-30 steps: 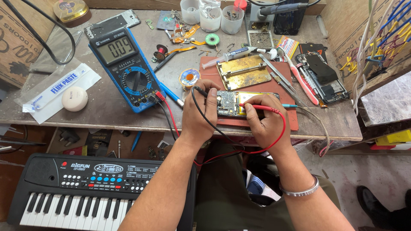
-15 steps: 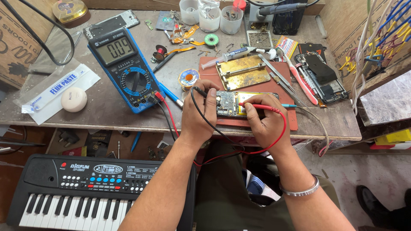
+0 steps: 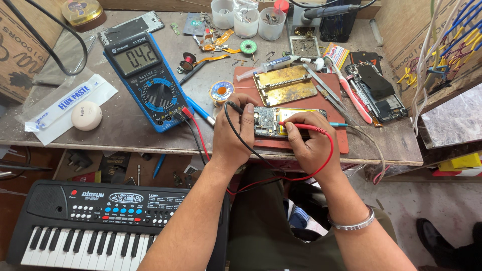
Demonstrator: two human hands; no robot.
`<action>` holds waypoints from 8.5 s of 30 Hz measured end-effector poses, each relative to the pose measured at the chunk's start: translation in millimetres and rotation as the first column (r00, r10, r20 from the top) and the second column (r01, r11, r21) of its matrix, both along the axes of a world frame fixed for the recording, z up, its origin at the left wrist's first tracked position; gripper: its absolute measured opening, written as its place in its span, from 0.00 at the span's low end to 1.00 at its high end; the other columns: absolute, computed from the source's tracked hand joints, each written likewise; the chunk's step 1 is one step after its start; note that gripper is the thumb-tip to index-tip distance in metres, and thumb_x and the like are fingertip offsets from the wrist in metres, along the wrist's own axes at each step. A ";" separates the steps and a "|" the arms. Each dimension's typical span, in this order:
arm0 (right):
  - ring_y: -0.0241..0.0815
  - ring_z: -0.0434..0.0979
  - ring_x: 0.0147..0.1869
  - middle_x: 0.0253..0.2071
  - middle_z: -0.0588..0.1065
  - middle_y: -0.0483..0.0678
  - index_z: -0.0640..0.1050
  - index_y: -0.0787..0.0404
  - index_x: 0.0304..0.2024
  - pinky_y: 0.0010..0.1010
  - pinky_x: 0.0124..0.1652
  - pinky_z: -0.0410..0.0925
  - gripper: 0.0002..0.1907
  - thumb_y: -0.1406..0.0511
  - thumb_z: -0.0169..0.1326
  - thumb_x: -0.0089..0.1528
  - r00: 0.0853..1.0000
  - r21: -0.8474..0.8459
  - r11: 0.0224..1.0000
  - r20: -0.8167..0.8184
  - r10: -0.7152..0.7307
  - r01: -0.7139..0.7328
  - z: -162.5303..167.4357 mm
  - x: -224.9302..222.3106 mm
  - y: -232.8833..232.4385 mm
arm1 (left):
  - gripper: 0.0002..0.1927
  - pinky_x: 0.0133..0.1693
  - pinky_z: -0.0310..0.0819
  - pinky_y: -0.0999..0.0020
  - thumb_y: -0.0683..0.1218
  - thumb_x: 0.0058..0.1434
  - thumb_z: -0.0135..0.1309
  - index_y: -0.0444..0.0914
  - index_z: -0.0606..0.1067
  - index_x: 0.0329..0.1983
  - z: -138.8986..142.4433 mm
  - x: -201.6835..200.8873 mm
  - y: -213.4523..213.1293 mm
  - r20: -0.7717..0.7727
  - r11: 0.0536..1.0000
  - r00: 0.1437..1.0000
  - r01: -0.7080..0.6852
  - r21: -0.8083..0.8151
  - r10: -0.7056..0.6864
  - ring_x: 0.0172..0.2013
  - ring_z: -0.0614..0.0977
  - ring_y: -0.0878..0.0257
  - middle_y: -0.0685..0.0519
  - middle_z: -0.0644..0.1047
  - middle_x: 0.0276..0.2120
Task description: The person sits at a repair workbench and uses multimeter probes to test points on a disassembled phone motherboard with battery attached, repositioning the probes across different components while reading the multimeter display.
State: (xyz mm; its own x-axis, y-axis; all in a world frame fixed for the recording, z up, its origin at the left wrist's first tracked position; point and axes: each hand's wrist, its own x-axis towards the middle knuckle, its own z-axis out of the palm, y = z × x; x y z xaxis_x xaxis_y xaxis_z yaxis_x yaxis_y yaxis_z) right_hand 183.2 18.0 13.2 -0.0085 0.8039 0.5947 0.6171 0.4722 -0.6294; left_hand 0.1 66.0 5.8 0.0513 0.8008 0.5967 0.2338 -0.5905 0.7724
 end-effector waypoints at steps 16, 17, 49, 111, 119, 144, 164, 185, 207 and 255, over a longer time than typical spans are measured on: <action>0.50 0.78 0.45 0.38 0.79 0.52 0.79 0.65 0.39 0.36 0.47 0.69 0.05 0.67 0.56 0.65 1.000 0.017 1.000 0.006 0.004 -0.004 -2.1 0.9 0.3 | 0.07 0.41 0.74 0.62 0.42 0.74 0.44 0.34 0.72 0.45 0.2 0.0 0.0 0.015 1.000 1.000 0.014 0.004 -0.014 0.35 0.81 0.54 0.47 0.77 0.33; 0.50 0.78 0.46 0.38 0.79 0.52 0.79 0.65 0.39 0.36 0.47 0.69 0.06 0.67 0.57 0.66 1.000 0.022 1.000 0.009 0.004 -0.004 -2.1 0.9 0.4 | 0.07 0.41 0.74 0.62 0.42 0.73 0.44 0.34 0.72 0.45 0.2 -0.1 0.1 0.017 1.000 1.000 0.016 -0.002 -0.016 0.35 0.81 0.54 0.47 0.77 0.33; 0.51 0.78 0.46 0.39 0.79 0.53 0.79 0.65 0.39 0.37 0.48 0.69 0.06 0.67 0.57 0.66 1.000 0.019 1.000 0.023 -0.012 0.012 -2.0 0.4 -0.3 | 0.07 0.41 0.73 0.61 0.42 0.74 0.44 0.34 0.71 0.44 1.5 -0.2 -0.9 0.010 1.000 1.000 0.015 -0.017 -0.015 0.35 0.81 0.54 0.46 0.77 0.33; 0.50 0.78 0.45 0.38 0.79 0.52 0.79 0.65 0.39 0.37 0.46 0.70 0.06 0.66 0.57 0.65 1.000 0.022 1.000 0.020 -0.017 0.017 -1.8 0.6 -1.5 | 0.07 0.40 0.73 0.61 0.42 0.73 0.44 0.34 0.72 0.44 0.7 0.2 -0.6 0.012 1.000 1.000 0.012 -0.018 -0.012 0.34 0.80 0.54 0.47 0.77 0.32; 0.51 0.78 0.45 0.38 0.79 0.52 0.79 0.65 0.39 0.37 0.47 0.70 0.06 0.67 0.56 0.65 0.999 0.034 0.999 0.030 -0.018 0.017 -1.2 0.2 -1.5 | 0.07 0.40 0.73 0.61 0.42 0.73 0.44 0.34 0.71 0.44 0.0 0.1 0.2 0.014 1.000 1.000 0.019 -0.004 -0.019 0.35 0.80 0.54 0.46 0.77 0.33; 0.51 0.79 0.45 0.38 0.79 0.52 0.79 0.64 0.39 0.37 0.46 0.70 0.06 0.67 0.57 0.65 0.999 0.029 0.999 0.024 -0.031 0.030 -1.9 -0.2 -1.7 | 0.07 0.39 0.74 0.62 0.42 0.73 0.44 0.34 0.71 0.44 1.4 -0.3 -0.3 0.009 1.000 1.000 0.015 -0.009 -0.015 0.34 0.80 0.55 0.47 0.77 0.32; 0.51 0.78 0.44 0.37 0.78 0.53 0.79 0.64 0.38 0.37 0.46 0.69 0.05 0.67 0.56 0.64 0.999 0.025 0.999 0.025 -0.022 0.021 -0.7 0.6 -1.5 | 0.07 0.41 0.73 0.61 0.42 0.74 0.44 0.34 0.71 0.45 1.6 -0.2 -0.6 0.005 1.000 1.000 0.014 -0.009 -0.014 0.35 0.81 0.54 0.47 0.77 0.32; 0.52 0.79 0.45 0.38 0.79 0.53 0.79 0.64 0.38 0.38 0.47 0.70 0.05 0.67 0.57 0.64 0.999 0.025 0.999 0.012 -0.030 0.029 -5.7 1.9 -0.1 | 0.07 0.39 0.73 0.62 0.42 0.73 0.44 0.34 0.72 0.44 1.7 -0.5 -1.0 0.011 1.000 1.000 0.017 -0.005 -0.016 0.34 0.80 0.55 0.47 0.77 0.32; 0.49 0.77 0.41 0.36 0.79 0.51 0.79 0.62 0.38 0.37 0.43 0.69 0.05 0.66 0.56 0.65 0.999 0.096 0.995 -0.034 -0.024 0.027 -6.4 3.6 -0.7 | 0.07 0.40 0.73 0.61 0.42 0.73 0.45 0.34 0.72 0.43 -4.3 0.1 -8.9 -0.014 0.990 0.997 -0.069 0.123 0.071 0.35 0.79 0.55 0.47 0.76 0.34; 0.52 0.78 0.45 0.39 0.77 0.52 0.78 0.63 0.41 0.41 0.45 0.69 0.03 0.70 0.59 0.66 0.997 0.277 0.960 0.059 -0.051 0.033 -19.0 8.2 1.7 | 0.04 0.48 0.73 0.59 0.43 0.73 0.48 0.37 0.71 0.47 -21.1 3.3 -66.7 0.000 0.968 0.999 -0.049 0.247 0.051 0.46 0.78 0.48 0.46 0.73 0.43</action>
State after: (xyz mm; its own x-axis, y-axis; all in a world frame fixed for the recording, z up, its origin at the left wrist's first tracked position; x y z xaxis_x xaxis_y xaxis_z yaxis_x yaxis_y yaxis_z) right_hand 191.4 19.7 -5.7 -0.0242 0.6095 0.7924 0.6749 0.5947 -0.4369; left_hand 3.4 -0.7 -15.3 0.0194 0.6308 0.7757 0.2722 -0.7499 0.6030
